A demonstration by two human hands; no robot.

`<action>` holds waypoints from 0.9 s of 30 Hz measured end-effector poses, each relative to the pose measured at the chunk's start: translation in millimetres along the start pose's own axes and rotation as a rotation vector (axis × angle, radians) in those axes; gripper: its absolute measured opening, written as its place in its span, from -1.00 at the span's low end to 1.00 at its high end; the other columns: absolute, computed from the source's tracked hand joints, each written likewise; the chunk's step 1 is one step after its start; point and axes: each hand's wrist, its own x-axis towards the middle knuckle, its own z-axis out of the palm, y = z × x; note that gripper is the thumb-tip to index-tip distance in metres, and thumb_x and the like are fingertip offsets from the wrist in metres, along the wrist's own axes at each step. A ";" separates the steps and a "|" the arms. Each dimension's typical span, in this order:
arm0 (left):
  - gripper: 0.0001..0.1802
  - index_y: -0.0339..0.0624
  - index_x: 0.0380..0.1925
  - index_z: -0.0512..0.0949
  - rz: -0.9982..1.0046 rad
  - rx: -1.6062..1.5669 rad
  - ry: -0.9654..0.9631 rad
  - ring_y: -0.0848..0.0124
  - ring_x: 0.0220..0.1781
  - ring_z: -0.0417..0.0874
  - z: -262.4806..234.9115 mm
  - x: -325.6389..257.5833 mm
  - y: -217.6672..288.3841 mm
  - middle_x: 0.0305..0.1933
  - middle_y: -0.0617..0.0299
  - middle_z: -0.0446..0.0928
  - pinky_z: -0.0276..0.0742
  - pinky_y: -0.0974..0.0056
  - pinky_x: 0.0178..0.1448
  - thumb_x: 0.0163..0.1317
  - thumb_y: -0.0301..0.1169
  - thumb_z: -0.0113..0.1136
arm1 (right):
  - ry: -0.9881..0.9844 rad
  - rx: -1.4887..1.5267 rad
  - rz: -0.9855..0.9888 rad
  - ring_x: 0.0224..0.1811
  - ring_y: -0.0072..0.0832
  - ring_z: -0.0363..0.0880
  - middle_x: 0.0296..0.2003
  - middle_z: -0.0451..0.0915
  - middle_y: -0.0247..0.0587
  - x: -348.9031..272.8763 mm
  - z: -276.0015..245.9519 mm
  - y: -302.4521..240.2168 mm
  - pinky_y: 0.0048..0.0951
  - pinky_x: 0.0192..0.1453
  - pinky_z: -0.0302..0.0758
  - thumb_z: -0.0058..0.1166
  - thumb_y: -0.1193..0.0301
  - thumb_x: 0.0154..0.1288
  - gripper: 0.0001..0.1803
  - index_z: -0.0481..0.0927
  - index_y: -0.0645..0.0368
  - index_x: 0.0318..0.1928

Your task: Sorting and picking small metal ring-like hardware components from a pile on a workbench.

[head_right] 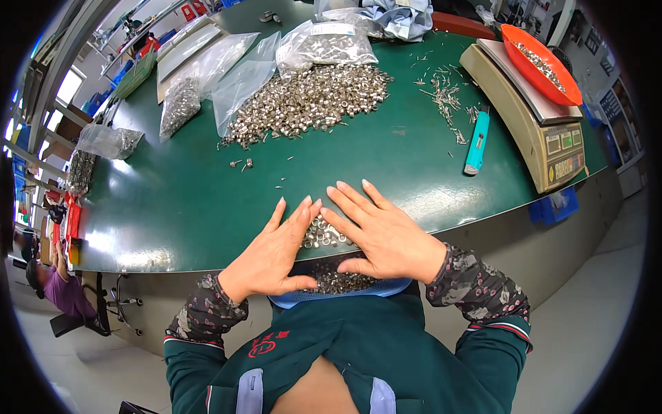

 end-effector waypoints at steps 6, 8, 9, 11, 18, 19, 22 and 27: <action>0.00 -0.39 0.39 0.00 0.103 -0.180 -0.050 -0.02 0.52 0.03 2.5 -26.6 22.0 0.45 -0.20 0.04 -0.05 -0.14 0.50 0.15 0.01 0.22 | -0.132 0.091 -0.119 0.47 -0.05 0.02 0.38 0.11 0.11 -23.2 -8.2 -21.5 0.07 0.48 -0.05 -0.02 -0.16 0.22 -0.11 0.19 0.22 0.36; -0.02 -0.14 0.43 -0.09 0.161 -0.310 -0.085 -0.07 0.47 0.13 3.0 -40.7 21.0 0.44 -0.11 0.12 0.03 -0.18 0.46 0.17 -0.12 0.26 | -0.158 0.123 -0.258 0.44 -0.04 0.09 0.35 0.18 0.11 -26.5 -13.6 -21.8 0.06 0.46 0.02 0.01 -0.13 0.22 -0.15 0.25 0.21 0.33; -0.02 -0.14 0.43 -0.09 0.154 -0.299 -0.078 -0.07 0.47 0.13 0.1 -45.3 18.1 0.44 -0.11 0.12 0.03 -0.18 0.46 0.17 -0.12 0.26 | -0.132 0.153 -0.276 0.41 -0.05 0.16 0.32 0.23 0.09 -21.9 -18.5 -23.2 0.04 0.45 0.07 0.04 -0.10 0.21 -0.19 0.29 0.18 0.31; -0.27 -0.21 0.30 0.22 0.152 -0.211 0.055 -0.04 0.41 0.27 -6.1 -53.7 12.4 0.35 -0.05 0.30 0.12 -0.14 0.44 0.15 -0.28 0.26 | -0.085 0.146 -0.255 0.42 -0.06 0.14 0.33 0.22 0.08 -7.0 -16.7 -18.0 0.03 0.45 0.06 0.05 -0.08 0.21 -0.20 0.29 0.18 0.31; -0.50 -0.27 0.06 0.44 -0.310 0.230 0.470 0.03 0.15 0.47 -47.0 -26.1 -54.6 0.15 0.00 0.43 0.42 0.07 0.21 0.05 -0.49 0.25 | 0.071 -0.032 -0.256 0.48 -0.09 0.01 0.38 0.15 0.03 89.7 7.5 5.8 -0.01 0.49 -0.03 0.00 -0.06 0.25 -0.24 0.27 0.13 0.33; -0.48 -0.26 0.08 0.43 -0.377 0.270 0.470 0.03 0.13 0.45 -51.3 -21.1 -67.1 0.17 0.00 0.40 0.42 0.09 0.18 0.06 -0.47 0.27 | 0.093 -0.056 -0.272 0.48 -0.09 0.00 0.38 0.15 0.03 100.0 15.5 10.0 -0.02 0.50 -0.04 -0.03 -0.08 0.27 -0.24 0.27 0.11 0.34; -0.46 -0.24 0.09 0.42 -0.624 -0.038 0.436 0.09 0.08 0.47 -56.3 -9.3 -91.9 0.07 0.03 0.40 0.43 0.14 0.16 0.09 -0.34 0.30 | 0.101 -0.086 -0.219 0.48 -0.10 0.01 0.37 0.17 0.02 115.2 27.3 19.4 -0.03 0.50 -0.04 -0.08 -0.11 0.30 -0.25 0.26 0.08 0.35; -0.51 -0.17 0.03 0.46 -0.620 0.002 0.299 0.12 0.02 0.50 -57.4 9.2 -100.6 -0.07 0.08 0.41 0.47 0.14 0.07 0.10 -0.28 0.32 | 0.086 -0.067 -0.097 0.46 -0.13 0.06 0.37 0.17 0.07 99.1 19.9 32.4 -0.12 0.50 0.00 -0.03 -0.07 0.30 -0.19 0.22 0.32 0.32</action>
